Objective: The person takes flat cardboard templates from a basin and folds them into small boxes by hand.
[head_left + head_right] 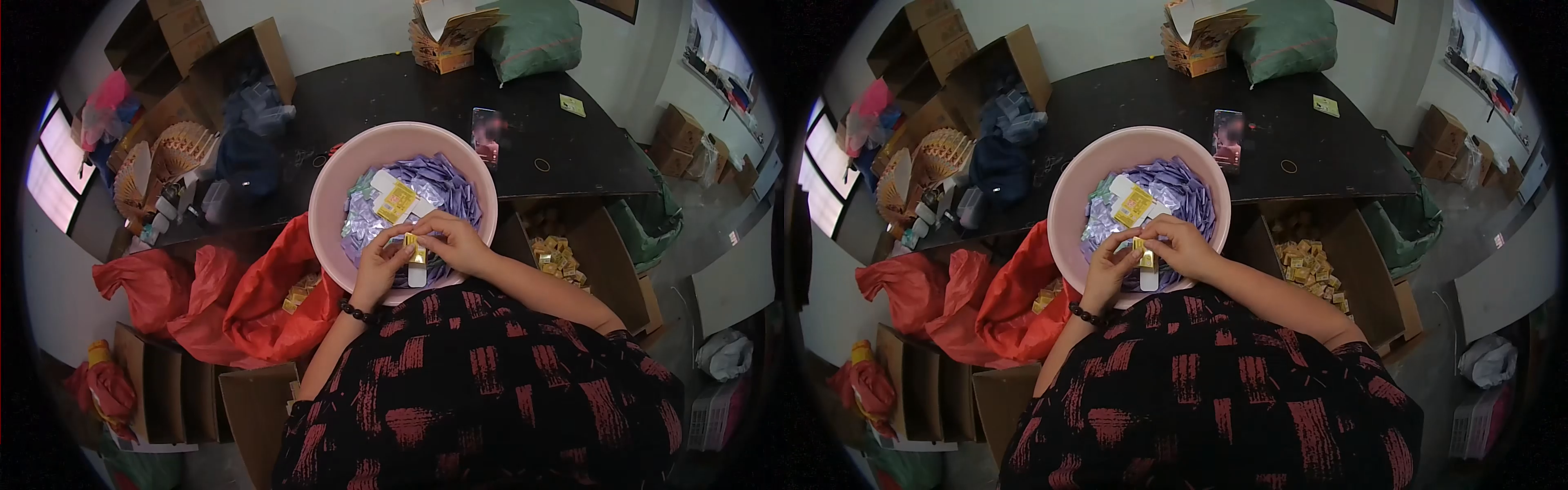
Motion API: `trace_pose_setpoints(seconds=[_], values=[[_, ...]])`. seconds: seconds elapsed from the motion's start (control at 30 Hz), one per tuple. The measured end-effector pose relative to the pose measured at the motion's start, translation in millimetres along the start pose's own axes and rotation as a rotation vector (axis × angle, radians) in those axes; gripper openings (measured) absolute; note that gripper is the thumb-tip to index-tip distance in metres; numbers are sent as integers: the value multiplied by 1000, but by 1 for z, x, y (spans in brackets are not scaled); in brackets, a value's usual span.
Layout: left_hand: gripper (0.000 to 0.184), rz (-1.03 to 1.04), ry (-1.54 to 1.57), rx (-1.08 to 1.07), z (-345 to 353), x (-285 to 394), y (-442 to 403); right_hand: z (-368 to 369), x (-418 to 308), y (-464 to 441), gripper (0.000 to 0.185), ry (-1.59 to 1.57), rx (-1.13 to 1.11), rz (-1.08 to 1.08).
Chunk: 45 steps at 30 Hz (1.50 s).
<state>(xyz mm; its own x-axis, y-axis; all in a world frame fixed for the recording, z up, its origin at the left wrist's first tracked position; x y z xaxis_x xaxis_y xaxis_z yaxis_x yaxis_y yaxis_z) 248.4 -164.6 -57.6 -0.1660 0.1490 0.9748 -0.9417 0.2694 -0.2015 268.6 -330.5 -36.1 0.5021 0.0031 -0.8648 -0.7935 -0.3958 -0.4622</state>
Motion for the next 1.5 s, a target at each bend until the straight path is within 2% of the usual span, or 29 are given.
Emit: trace_pose_setpoints(seconds=[0.1,0.13,0.17,0.2,0.23,0.3,0.4,0.5,0.63,0.83,0.87,0.9,0.97,1.03,1.1,1.13,1.17,1.23,1.37,1.5], values=[[36,-49,74,37,-1,-5,1,-4,6,-9,15,111,-44,-97],[36,-45,74,35,-1,-7,-1,-10,9,-17,17,253,34,-41],[34,-49,158,121,-5,-10,-2,-16,13,-26,18,395,112,18],[32,-56,241,208,-8,-13,-2,-20,21,-37,18,577,272,-99],[32,-58,240,206,-10,-16,-1,-25,31,-46,18,576,274,-97],[25,-105,432,274,-18,-19,-2,-31,50,-66,16,974,62,272],[27,-89,452,355,-19,-20,-3,-24,62,-79,16,1029,90,283],[33,-25,493,299,-17,-11,-6,-22,72,-78,19,909,139,314],[31,-31,531,318,-22,-9,-10,-12,65,-72,21,993,216,306],[30,-92,528,325,-26,-18,-14,-15,87,-77,20,800,132,446],[30,-90,528,336,-26,-18,-13,-15,86,-76,13,821,146,427],[31,-87,507,328,-25,-17,-12,-14,86,-74,13,819,134,425],[33,-70,479,322,-26,-18,-13,-19,76,-74,13,771,311,290],[33,-53,474,343,-28,-21,-12,-21,63,-72,11,798,309,222],[34,-36,456,352,-31,-22,-14,-24,32,-70,9,373,531,-142],[34,-37,414,341,-30,-23,-14,-18,21,-64,7,278,572,-275],[34,-41,373,330,-30,-24,-14,-12,15,-58,7,274,570,-274],[34,-35,385,306,-27,-20,-13,4,4,-46,12,327,365,-379],[34,-38,372,270,-28,-23,-9,9,15,-38,15,516,75,-303],[34,72,209,200,-27,-25,-11,4,22,-33,16,552,9,-364]])
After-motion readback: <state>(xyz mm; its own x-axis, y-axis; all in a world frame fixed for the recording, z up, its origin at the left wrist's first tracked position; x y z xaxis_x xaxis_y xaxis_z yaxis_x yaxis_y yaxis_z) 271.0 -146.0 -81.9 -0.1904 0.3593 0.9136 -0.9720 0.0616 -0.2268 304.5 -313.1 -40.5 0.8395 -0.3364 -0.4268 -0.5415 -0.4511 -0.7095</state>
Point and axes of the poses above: each hand's wrist, its own y-axis away from the middle knuckle, its own z-axis out of the palm, x = y × z, the point moved 3 cm from there along -y, towards the middle knuckle, and after that the axes turned 5 degrees about -y, right-handed, at the moved point
